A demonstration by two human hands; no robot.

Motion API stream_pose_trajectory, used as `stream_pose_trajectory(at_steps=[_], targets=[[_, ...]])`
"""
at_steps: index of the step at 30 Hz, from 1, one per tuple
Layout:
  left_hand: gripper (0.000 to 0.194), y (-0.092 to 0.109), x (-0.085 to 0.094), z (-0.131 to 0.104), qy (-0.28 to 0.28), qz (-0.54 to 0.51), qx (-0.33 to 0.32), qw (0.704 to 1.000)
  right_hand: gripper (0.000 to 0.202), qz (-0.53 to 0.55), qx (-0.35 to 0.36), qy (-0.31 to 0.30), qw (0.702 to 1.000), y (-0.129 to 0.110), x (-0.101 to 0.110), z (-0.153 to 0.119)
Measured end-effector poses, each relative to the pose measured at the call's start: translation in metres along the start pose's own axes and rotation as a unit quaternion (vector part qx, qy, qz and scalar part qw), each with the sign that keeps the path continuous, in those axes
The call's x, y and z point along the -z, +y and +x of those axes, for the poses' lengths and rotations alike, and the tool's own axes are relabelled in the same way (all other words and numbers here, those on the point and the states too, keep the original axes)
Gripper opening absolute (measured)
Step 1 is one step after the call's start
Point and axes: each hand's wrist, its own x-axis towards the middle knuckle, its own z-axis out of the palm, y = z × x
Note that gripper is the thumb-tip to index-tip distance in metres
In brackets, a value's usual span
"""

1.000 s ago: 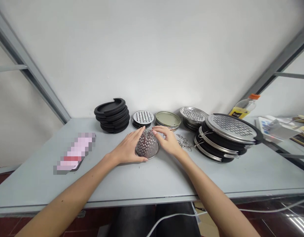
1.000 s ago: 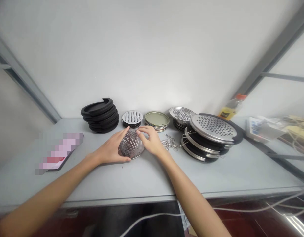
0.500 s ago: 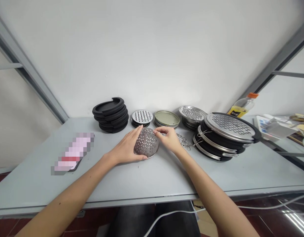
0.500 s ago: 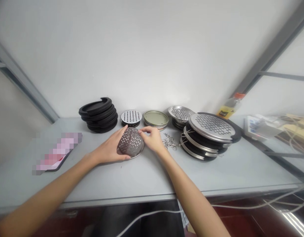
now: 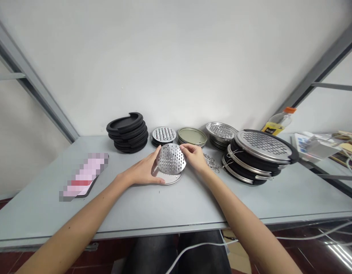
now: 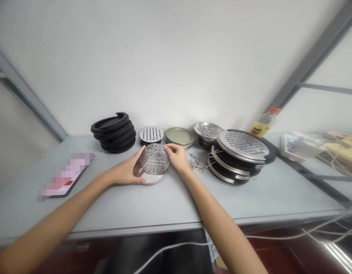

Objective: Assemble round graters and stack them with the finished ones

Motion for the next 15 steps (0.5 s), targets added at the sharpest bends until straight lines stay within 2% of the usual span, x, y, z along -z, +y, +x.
stream_pose_trajectory(at_steps=[5,9,15], targets=[[0.134,0.000,0.003,0.001,-0.011,-0.002,0.003,1.000,0.036,0.041,-0.026,-0.026,0.998,0.000,0.001,0.001],[0.133,0.002,0.008,0.000,-0.010,0.009,0.009,1.000,0.035,0.029,-0.024,-0.080,0.996,0.003,0.002,0.002],[0.135,0.004,0.013,-0.001,-0.034,0.025,0.028,0.999,0.036,0.014,-0.019,-0.108,0.994,0.005,0.001,0.001]])
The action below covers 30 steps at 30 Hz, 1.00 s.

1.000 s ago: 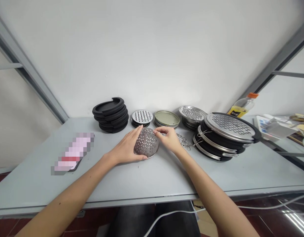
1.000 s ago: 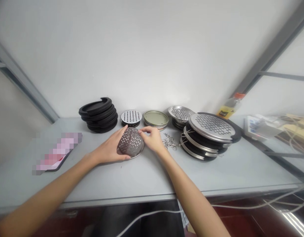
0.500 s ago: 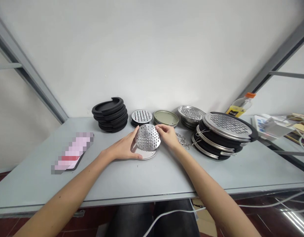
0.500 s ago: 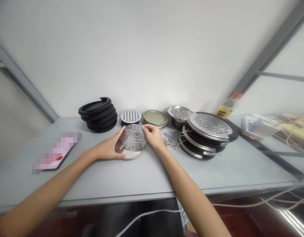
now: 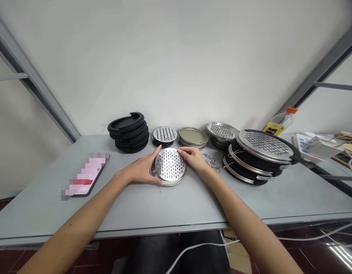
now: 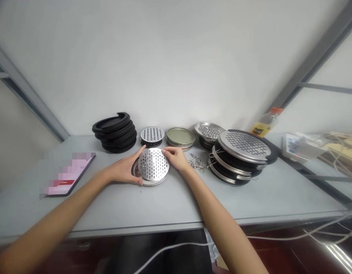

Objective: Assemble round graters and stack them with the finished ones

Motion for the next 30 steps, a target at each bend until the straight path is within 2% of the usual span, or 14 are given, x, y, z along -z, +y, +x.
stream_pose_trajectory(at_steps=[5,11,15,20,26,30], targets=[[0.135,-0.002,-0.001,0.001,-0.001,-0.005,-0.006,1.000,0.036,-0.025,-0.001,-0.001,1.000,0.002,0.002,0.001],[0.133,-0.004,-0.003,0.001,0.018,-0.014,-0.031,0.999,0.033,-0.102,0.029,-0.005,0.994,-0.003,0.003,0.000],[0.130,-0.002,-0.001,0.000,-0.003,-0.015,-0.016,1.000,0.035,-0.178,0.034,0.006,0.983,-0.007,0.002,-0.003],[0.128,-0.002,-0.001,-0.001,-0.009,-0.007,-0.004,1.000,0.033,-0.252,0.080,0.015,0.964,-0.008,-0.002,-0.006],[0.128,-0.009,-0.004,0.000,-0.010,0.003,-0.004,1.000,0.034,-0.300,0.123,-0.050,0.945,-0.008,-0.006,-0.009],[0.116,-0.013,-0.005,0.001,-0.008,0.024,-0.017,1.000,0.040,-0.330,0.121,-0.068,0.934,-0.006,-0.008,-0.010]])
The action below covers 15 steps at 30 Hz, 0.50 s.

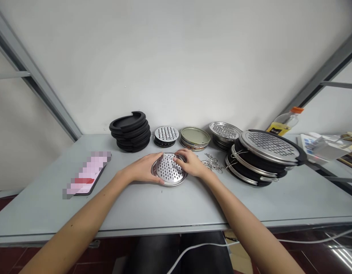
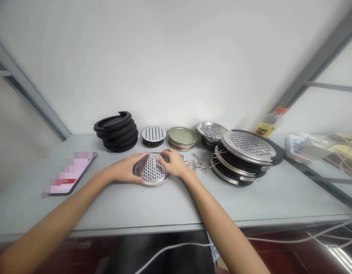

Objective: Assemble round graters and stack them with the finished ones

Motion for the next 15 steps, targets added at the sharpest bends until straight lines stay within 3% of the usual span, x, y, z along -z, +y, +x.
stream_pose_trajectory(at_steps=[8,15], targets=[[0.100,0.0010,0.0002,0.0009,-0.011,0.017,-0.020,1.000,0.040,-0.035,0.029,-0.022,0.999,0.0013,-0.0027,-0.0040],[0.099,0.0034,0.0019,0.0006,-0.008,0.018,-0.021,1.000,0.045,-0.045,0.035,-0.029,0.998,0.0021,-0.0055,-0.0048]])
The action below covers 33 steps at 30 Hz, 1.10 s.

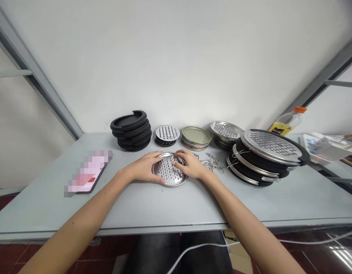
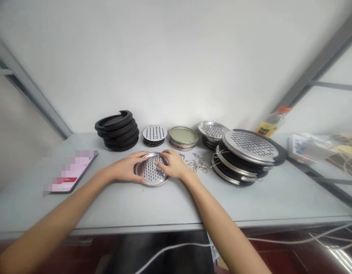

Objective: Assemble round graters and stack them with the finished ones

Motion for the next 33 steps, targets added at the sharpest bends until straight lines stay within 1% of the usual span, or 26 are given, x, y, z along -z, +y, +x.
stream_pose_trajectory(at_steps=[5,9,15,20,24,27,31,33], targets=[[0.100,0.002,0.001,-0.001,0.001,0.024,-0.003,1.000,0.047,-0.005,0.003,-0.001,1.000,-0.002,0.000,-0.001],[0.098,0.001,0.003,-0.002,0.002,0.042,0.002,0.999,0.049,-0.005,0.020,-0.006,1.000,-0.003,0.000,-0.001],[0.093,0.000,0.006,-0.004,-0.002,0.030,-0.002,1.000,0.046,0.026,0.027,-0.007,0.999,-0.002,0.005,0.000],[0.098,-0.005,0.008,-0.005,-0.020,0.010,-0.005,1.000,0.038,0.061,0.002,0.030,0.998,0.002,0.012,0.001],[0.097,-0.006,0.007,-0.006,-0.020,0.007,0.004,1.000,0.033,0.056,-0.017,0.063,0.996,0.003,0.015,0.003],[0.095,0.002,0.002,-0.004,0.000,0.026,0.021,0.999,0.030,0.044,-0.011,0.061,0.997,0.002,0.015,0.003],[0.096,0.016,-0.007,-0.001,0.061,0.054,0.025,0.996,0.030,0.014,-0.005,0.046,0.999,0.003,0.012,0.003],[0.093,0.022,-0.010,0.000,0.075,0.060,0.028,0.995,0.030,0.001,-0.007,0.036,0.999,0.005,0.011,0.003]])
